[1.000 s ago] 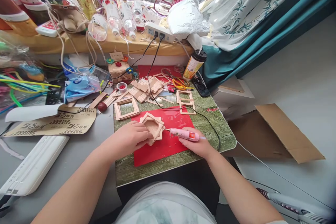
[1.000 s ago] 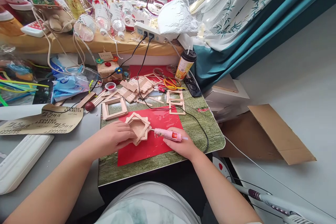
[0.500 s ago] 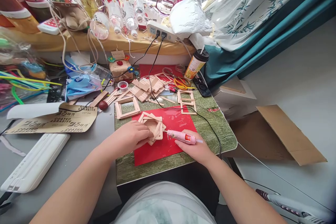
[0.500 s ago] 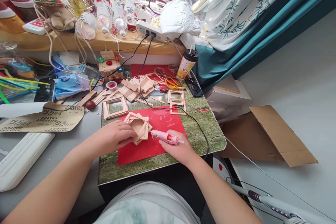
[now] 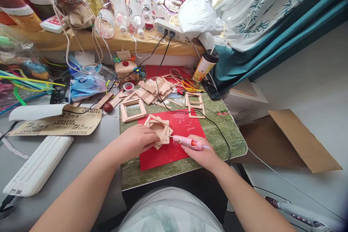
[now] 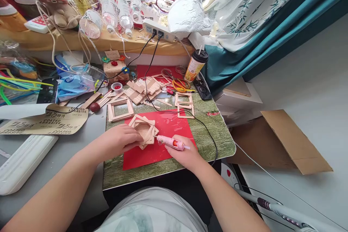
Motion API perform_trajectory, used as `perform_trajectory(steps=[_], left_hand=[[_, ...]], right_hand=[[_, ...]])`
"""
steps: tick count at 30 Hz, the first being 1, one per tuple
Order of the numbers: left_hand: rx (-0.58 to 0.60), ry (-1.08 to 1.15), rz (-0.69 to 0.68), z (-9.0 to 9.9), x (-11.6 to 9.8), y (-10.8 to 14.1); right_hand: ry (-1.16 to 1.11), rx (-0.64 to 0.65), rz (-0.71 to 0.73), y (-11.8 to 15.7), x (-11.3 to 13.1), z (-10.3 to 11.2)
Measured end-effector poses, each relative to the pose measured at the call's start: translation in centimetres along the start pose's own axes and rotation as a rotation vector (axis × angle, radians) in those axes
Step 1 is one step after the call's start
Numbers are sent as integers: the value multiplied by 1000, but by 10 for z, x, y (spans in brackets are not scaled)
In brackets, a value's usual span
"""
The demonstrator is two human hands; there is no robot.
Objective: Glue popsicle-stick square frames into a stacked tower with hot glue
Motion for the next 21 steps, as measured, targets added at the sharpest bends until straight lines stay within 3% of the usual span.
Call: perform_trajectory(steps=[21], left_hand=[[-9,39,5,-1,5,1]], right_hand=[[1,8,5,-3,6,-1]])
Point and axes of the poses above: each hand's wrist, its own y-axis away from the middle knuckle, its own z-axis out of the back of the hand, x = y × z, the point moved 10 cm from there along -y, towards the middle knuckle, and after that the axes turned 10 degrees about z, right-handed, at the moved point
